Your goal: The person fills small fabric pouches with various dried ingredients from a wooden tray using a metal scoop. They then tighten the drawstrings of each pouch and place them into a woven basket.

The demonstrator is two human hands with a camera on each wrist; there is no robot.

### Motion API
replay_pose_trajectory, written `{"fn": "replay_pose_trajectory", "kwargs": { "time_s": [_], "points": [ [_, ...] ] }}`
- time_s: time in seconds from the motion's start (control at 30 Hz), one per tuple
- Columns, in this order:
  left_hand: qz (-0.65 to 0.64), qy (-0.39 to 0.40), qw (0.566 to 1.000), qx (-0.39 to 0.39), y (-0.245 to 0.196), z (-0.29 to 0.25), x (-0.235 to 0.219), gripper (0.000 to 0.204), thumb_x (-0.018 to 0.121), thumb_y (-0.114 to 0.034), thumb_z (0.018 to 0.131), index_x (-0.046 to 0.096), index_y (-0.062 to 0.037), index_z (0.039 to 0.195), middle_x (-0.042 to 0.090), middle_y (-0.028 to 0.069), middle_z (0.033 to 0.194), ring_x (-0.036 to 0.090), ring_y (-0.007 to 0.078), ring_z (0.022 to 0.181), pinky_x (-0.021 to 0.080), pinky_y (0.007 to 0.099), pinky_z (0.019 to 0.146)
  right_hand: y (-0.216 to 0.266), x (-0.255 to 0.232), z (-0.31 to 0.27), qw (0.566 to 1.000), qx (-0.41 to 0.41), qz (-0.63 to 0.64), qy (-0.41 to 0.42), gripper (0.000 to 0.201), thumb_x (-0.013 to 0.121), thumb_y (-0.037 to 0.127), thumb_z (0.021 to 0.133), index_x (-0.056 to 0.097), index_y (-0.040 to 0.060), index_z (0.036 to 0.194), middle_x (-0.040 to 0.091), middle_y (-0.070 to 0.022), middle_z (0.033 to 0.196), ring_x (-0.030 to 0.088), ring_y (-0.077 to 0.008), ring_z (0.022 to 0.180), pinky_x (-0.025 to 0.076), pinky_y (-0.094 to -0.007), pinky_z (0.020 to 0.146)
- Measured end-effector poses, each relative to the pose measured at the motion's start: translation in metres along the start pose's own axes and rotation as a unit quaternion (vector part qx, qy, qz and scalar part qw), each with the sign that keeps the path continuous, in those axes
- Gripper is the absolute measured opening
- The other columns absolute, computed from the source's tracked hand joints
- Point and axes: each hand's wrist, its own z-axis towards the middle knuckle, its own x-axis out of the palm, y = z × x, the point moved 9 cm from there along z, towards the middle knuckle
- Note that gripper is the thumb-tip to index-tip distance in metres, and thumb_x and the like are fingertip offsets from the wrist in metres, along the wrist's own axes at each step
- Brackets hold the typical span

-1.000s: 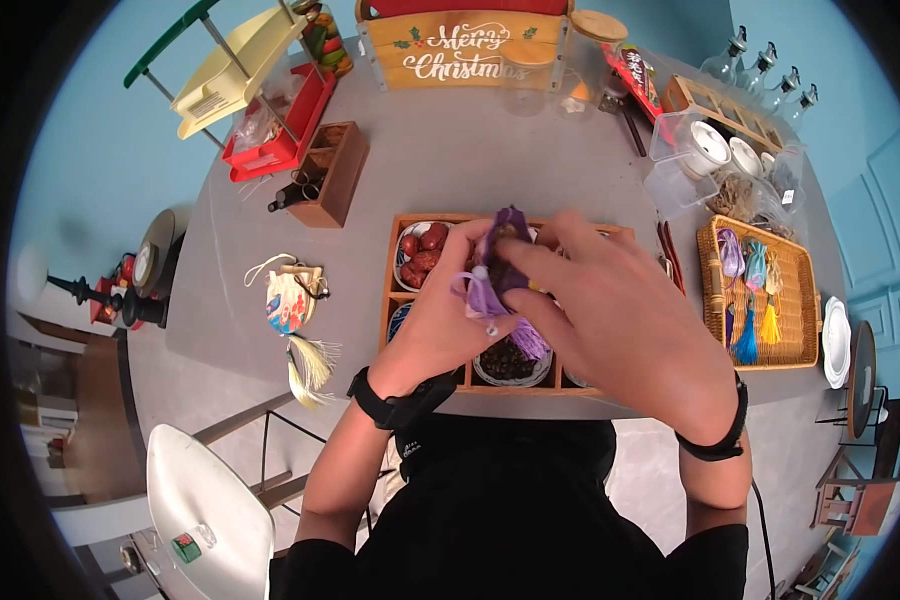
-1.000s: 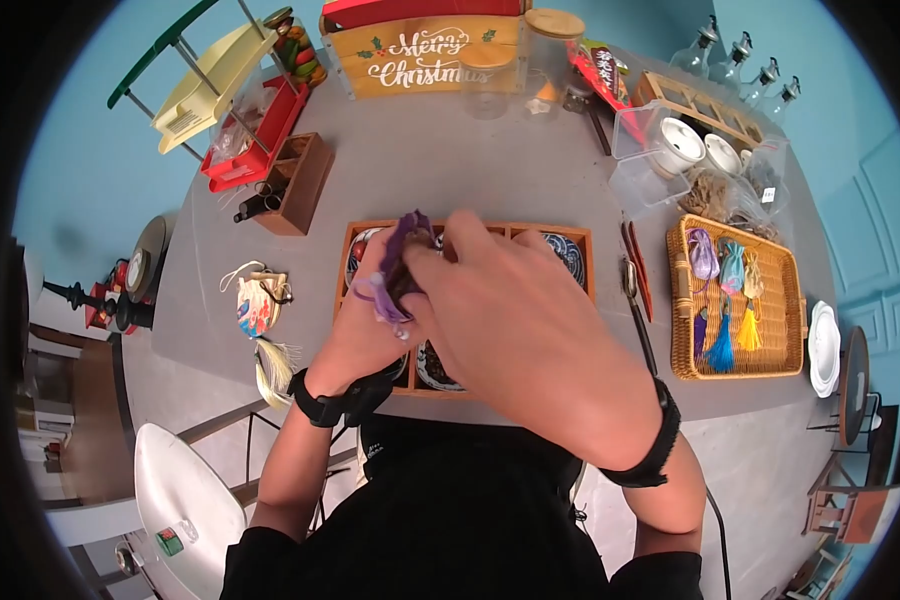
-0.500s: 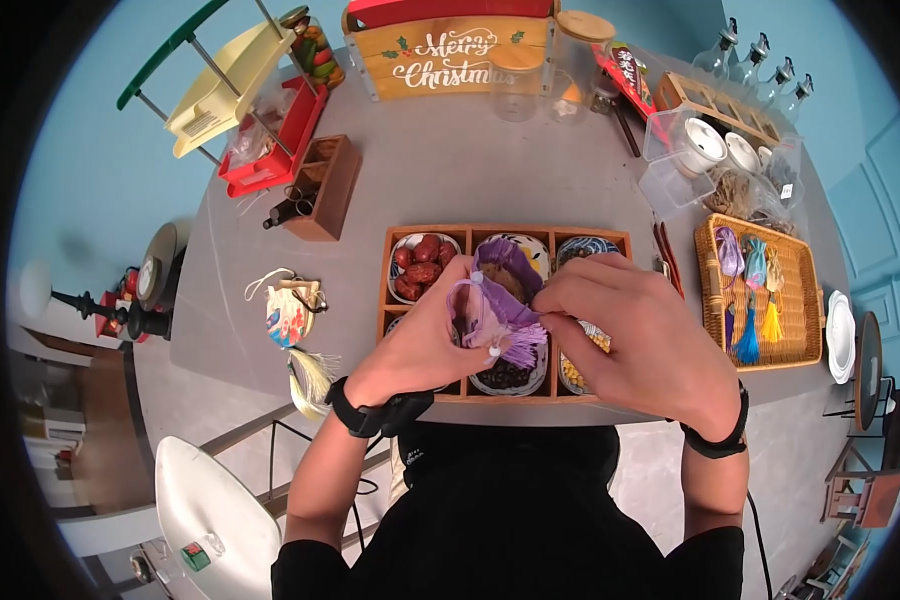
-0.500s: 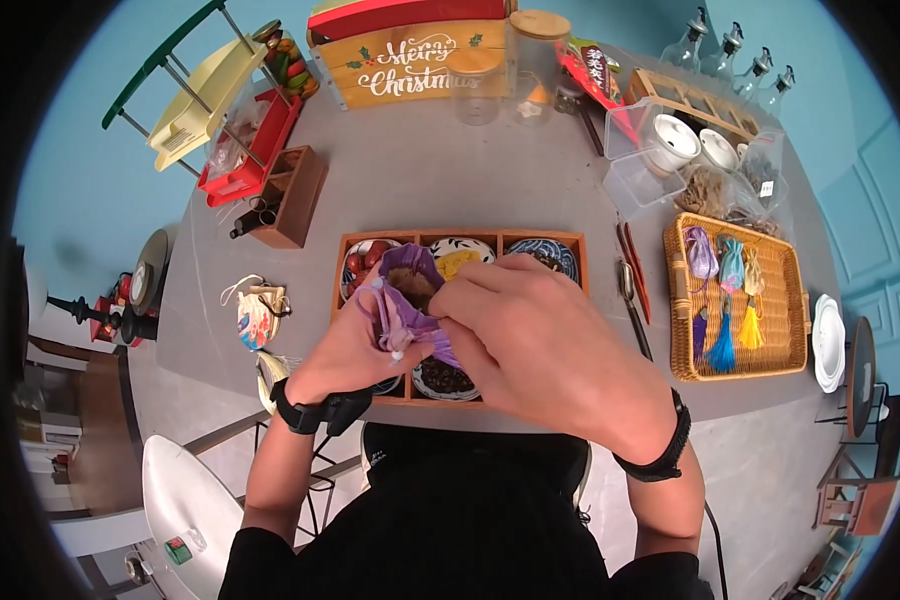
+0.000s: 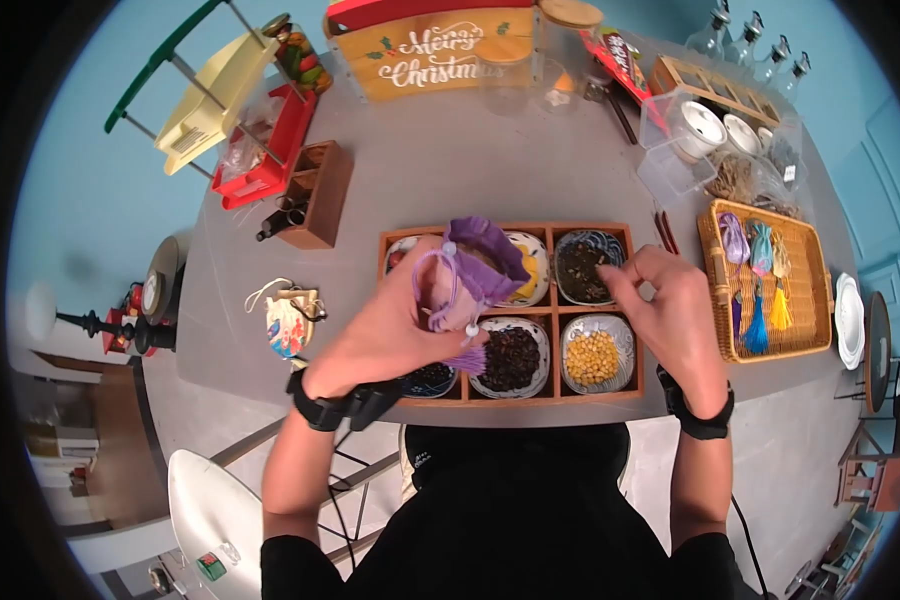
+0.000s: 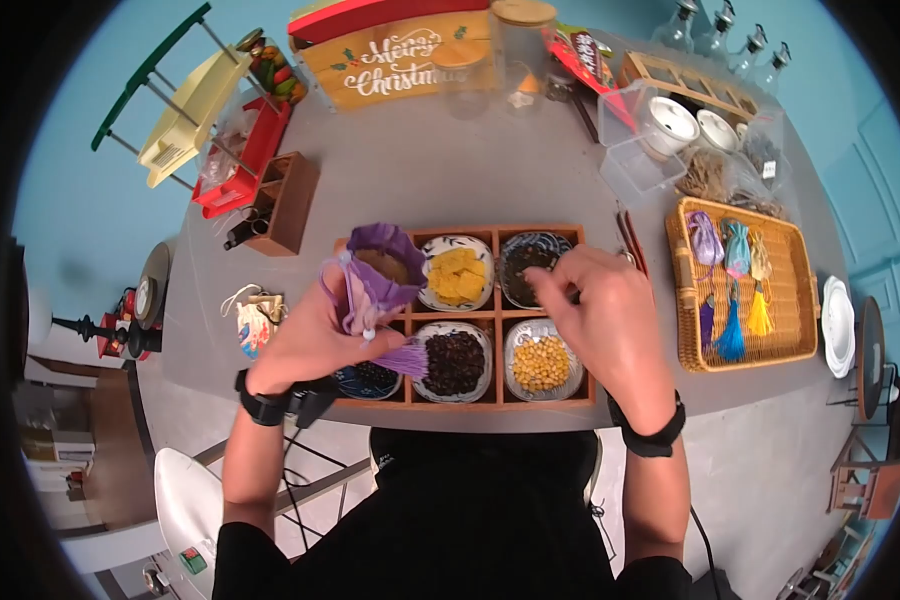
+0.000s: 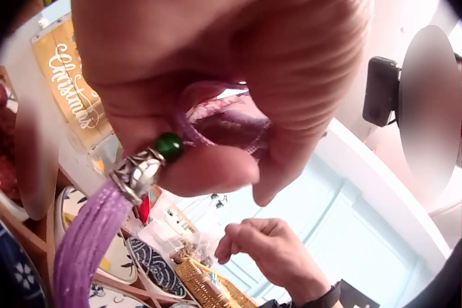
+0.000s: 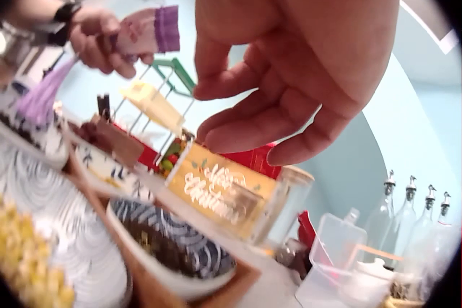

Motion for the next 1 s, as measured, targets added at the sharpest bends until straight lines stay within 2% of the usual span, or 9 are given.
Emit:
{"fn": "replay_pose_trajectory", "kwargs": {
  "time_s": [0.1,0.17,0.2,0.33,0.5,0.6,0.7,0.93,1.0],
  "points": [
    [0.03,0.013,0.998,0.046,-0.004,0.016,0.003,0.064,0.074,-0.007,0.074,0.041,-0.0022,0.129,0.059,0.0135,0.115,0.06,0.0212,0.102,0.048,0.0336,0.088,-0.013,-0.013,-0.018,0.993,-0.041,0.007,-0.112,0.025,0.062,0.002,0.084,0.064,0.0023,0.108,0.067,-0.0155,0.091,0.063,-0.0323,0.073,0.049,-0.0356,0.061],
    [0.187,0.029,0.982,0.013,-0.007,0.028,0.009,0.06,0.073,-0.011,0.074,0.042,-0.0008,0.125,0.06,0.0191,0.113,0.06,0.0306,0.105,0.046,0.0373,0.088,-0.039,-0.018,-0.035,0.985,0.107,0.076,-0.115,0.028,0.061,0.002,0.085,0.064,0.0033,0.112,0.067,-0.0145,0.092,0.063,-0.0296,0.074,0.048,-0.0351,0.06],
    [0.239,0.047,0.97,0.004,-0.009,0.033,0.015,0.053,0.072,-0.012,0.074,0.043,-0.0005,0.117,0.06,0.0236,0.108,0.058,0.0391,0.105,0.045,0.0408,0.088,-0.048,-0.019,-0.044,0.981,0.121,0.082,-0.125,0.027,0.06,0.002,0.086,0.064,0.0015,0.112,0.067,-0.0129,0.088,0.064,-0.0242,0.075,0.047,-0.0328,0.06],
    [0.432,0.066,0.896,0.076,-0.017,0.058,0.041,0.05,0.073,-0.01,0.072,0.044,-0.0041,0.113,0.058,0.0216,0.107,0.054,0.0446,0.098,0.046,0.0422,0.081,-0.078,-0.021,-0.08,0.964,0.188,0.122,-0.146,0.026,0.059,0.003,0.087,0.063,-0.0028,0.112,0.066,-0.0109,0.081,0.062,-0.015,0.075,0.046,-0.0292,0.061],
    [0.541,0.084,0.818,0.175,-0.023,0.087,0.075,0.042,0.065,-0.001,0.074,0.044,-0.0048,0.109,0.056,0.0183,0.095,0.057,0.0422,0.089,0.045,0.0469,0.073,-0.104,-0.014,-0.101,0.952,0.22,0.148,-0.151,0.025,0.06,0.007,0.088,0.064,-0.0038,0.11,0.066,-0.0127,0.079,0.062,-0.0162,0.073,0.048,-0.0296,0.066],
    [0.627,0.078,0.711,0.308,-0.04,0.084,0.104,0.038,0.057,0.006,0.075,0.047,-0.0049,0.11,0.054,0.0135,0.087,0.059,0.0363,0.079,0.047,0.0425,0.067,-0.116,-0.021,-0.097,0.95,0.274,0.056,-0.139,0.024,0.061,0.009,0.086,0.064,-0.0042,0.106,0.065,-0.0177,0.079,0.064,-0.0273,0.074,0.049,-0.0343,0.069],
    [0.672,0.086,0.664,0.317,-0.041,0.093,0.112,0.036,0.057,0.007,0.076,0.048,-0.0042,0.109,0.055,0.0138,0.088,0.059,0.0357,0.079,0.047,0.0428,0.066,-0.12,-0.021,-0.082,0.963,0.234,-0.074,-0.108,0.023,0.064,0.011,0.084,0.065,-0.003,0.103,0.065,-0.018,0.083,0.064,-0.0339,0.077,0.049,-0.0406,0.071],
    [0.651,0.12,0.655,0.364,-0.064,0.101,0.11,0.036,0.056,0.007,0.075,0.047,-0.0025,0.109,0.055,0.0159,0.088,0.059,0.0374,0.081,0.047,0.044,0.067,-0.132,-0.016,-0.088,0.96,0.212,-0.161,-0.087,0.017,0.065,0.011,0.081,0.064,-0.0013,0.094,0.062,-0.0177,0.091,0.064,-0.037,0.084,0.051,-0.0438,0.075],
    [0.664,0.132,0.665,0.314,-0.063,0.107,0.108,0.037,0.057,0.007,0.075,0.047,-0.0038,0.109,0.055,0.0157,0.089,0.057,0.04,0.083,0.046,0.0453,0.068,-0.135,-0.007,-0.092,0.949,0.236,-0.202,-0.055,0.016,0.065,0.009,0.08,0.061,-0.0016,0.091,0.062,-0.0179,0.092,0.063,-0.0373,0.086,0.052,-0.0433,0.076]
  ]
}}
